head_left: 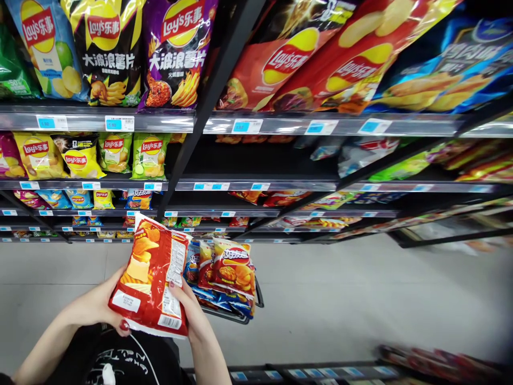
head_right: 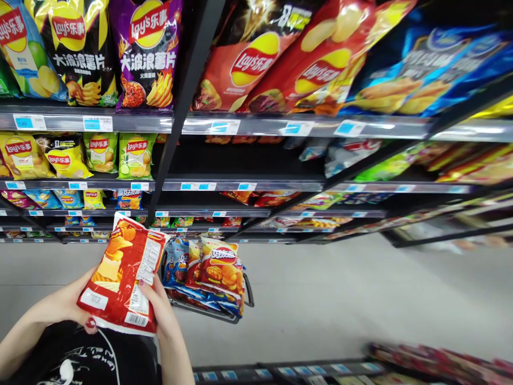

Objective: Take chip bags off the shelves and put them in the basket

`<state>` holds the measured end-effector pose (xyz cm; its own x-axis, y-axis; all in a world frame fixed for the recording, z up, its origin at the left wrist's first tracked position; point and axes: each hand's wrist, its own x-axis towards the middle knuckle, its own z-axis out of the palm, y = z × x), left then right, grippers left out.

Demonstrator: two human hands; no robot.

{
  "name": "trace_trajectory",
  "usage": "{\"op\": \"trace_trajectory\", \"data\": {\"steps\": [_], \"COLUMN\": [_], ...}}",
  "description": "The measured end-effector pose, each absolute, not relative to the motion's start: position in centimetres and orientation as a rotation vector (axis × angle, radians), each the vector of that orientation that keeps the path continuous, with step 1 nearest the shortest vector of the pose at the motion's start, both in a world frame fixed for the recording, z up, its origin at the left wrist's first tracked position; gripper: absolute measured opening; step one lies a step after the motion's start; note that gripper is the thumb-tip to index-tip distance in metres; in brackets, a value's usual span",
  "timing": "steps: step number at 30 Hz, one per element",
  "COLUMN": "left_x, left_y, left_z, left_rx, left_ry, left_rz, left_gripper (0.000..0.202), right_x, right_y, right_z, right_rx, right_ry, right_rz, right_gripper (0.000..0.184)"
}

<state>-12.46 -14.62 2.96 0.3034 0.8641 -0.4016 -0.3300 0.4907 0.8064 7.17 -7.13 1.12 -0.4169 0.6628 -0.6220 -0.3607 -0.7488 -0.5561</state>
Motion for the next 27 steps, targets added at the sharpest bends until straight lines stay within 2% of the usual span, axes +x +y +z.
{"op": "trace_trajectory", "data": {"steps": [11, 20, 27], "left_x": [-12.75, -12.89, -12.76], "left_y": [-14.42, -14.16, -13.88], "left_z": [2.76, 2.74, 2.97], "left_rx": [0.659, 0.654, 0.667], "left_ry": [0.955, 0.955, 0.945], "left_rz": [0.868, 0.884, 0.879], "left_gripper": [0.124, 0.121, 0.121], "right_x": [6.78, 6.74, 6.76], "right_y": [-6.83, -6.59, -6.34], "right_z": [0.94, 1.01, 1.14], "right_rx": [-1.181, -1.174, -1.191], "right_ry": [-0.427, -0.401, -0.401], "right_rz": [2.186, 2.189, 2.188], "right_gripper": [0.077, 0.069, 0.074]}}
